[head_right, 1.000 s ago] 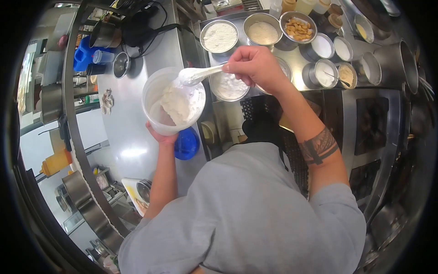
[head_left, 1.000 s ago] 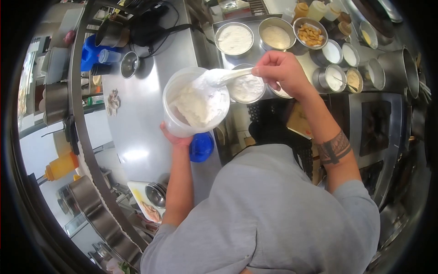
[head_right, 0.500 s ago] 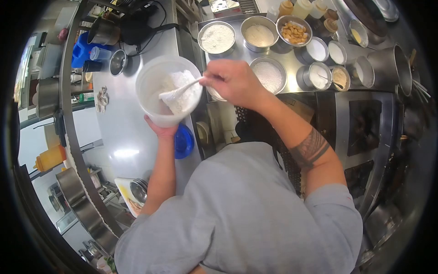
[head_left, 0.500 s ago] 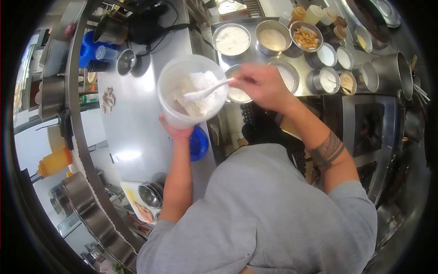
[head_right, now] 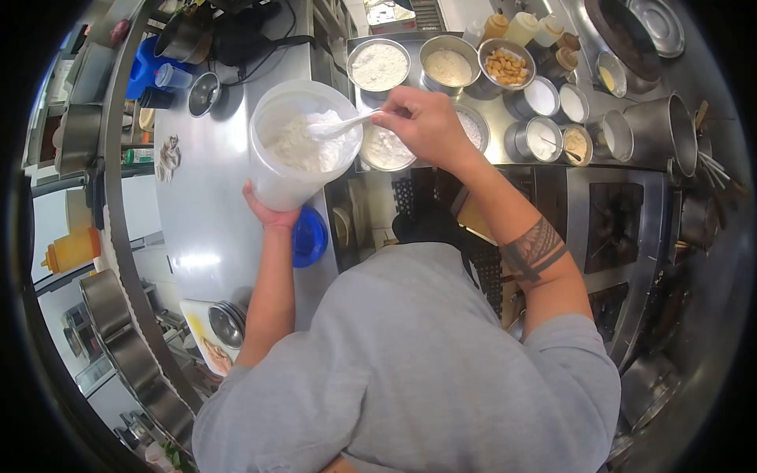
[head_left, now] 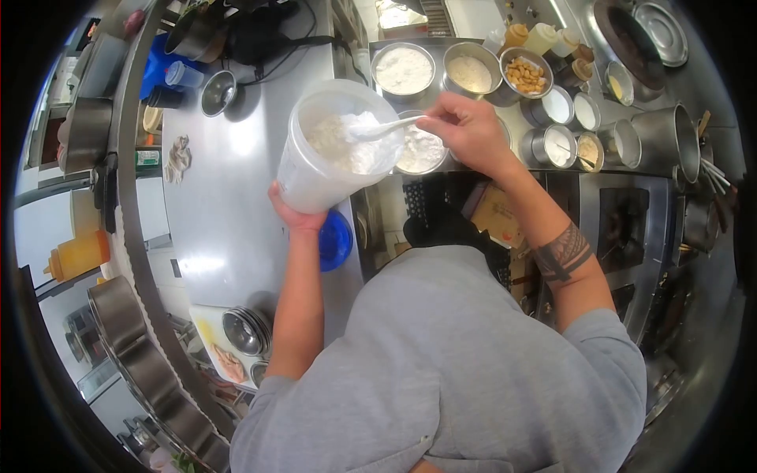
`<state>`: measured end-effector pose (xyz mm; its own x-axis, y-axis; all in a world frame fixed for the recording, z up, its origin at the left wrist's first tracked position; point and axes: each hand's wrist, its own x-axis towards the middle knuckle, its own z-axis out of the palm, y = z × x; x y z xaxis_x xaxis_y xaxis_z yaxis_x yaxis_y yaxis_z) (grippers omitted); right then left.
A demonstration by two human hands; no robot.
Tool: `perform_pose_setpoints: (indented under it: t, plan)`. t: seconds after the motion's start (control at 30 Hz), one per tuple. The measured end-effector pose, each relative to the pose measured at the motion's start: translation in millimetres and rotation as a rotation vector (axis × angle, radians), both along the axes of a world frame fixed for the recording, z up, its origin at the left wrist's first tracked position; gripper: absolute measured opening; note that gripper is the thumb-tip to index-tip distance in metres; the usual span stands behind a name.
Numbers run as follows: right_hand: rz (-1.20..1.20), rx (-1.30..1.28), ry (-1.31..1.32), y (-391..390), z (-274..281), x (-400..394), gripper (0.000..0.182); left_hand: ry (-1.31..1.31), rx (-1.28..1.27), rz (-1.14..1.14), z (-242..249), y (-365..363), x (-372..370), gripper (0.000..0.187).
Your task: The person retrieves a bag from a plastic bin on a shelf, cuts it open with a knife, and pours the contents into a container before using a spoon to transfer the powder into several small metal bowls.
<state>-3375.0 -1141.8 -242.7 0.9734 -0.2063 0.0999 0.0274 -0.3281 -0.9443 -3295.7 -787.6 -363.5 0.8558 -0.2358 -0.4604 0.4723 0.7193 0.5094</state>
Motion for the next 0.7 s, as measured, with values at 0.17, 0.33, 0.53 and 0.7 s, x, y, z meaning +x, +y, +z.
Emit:
perform_pose_setpoints:
  t: [0.17,0.33,0.53,0.7]
  plan:
    - [-0.077,0.359,0.132,-22.0,2.5,-18.5,0.018,-0.003,-0.030,0.017,-5.9,4.7,-3.7,0.090]
    - [-0.394,0.138,0.181,-71.4,-22.4,-51.1,0.017,-0.018,-0.084,0.027,-0.7,16.7,-12.8,0.089]
    - [-0.193,-0.808,0.170,-107.9,-156.1,-89.7,0.023,-0.125,-0.255,0.012,10.4,43.3,-31.4,0.092]
    - [-0.157,-0.874,0.301,-68.5,-145.6,-93.7,0.029,-0.135,-0.093,0.148,19.6,80.7,-66.8,0.100]
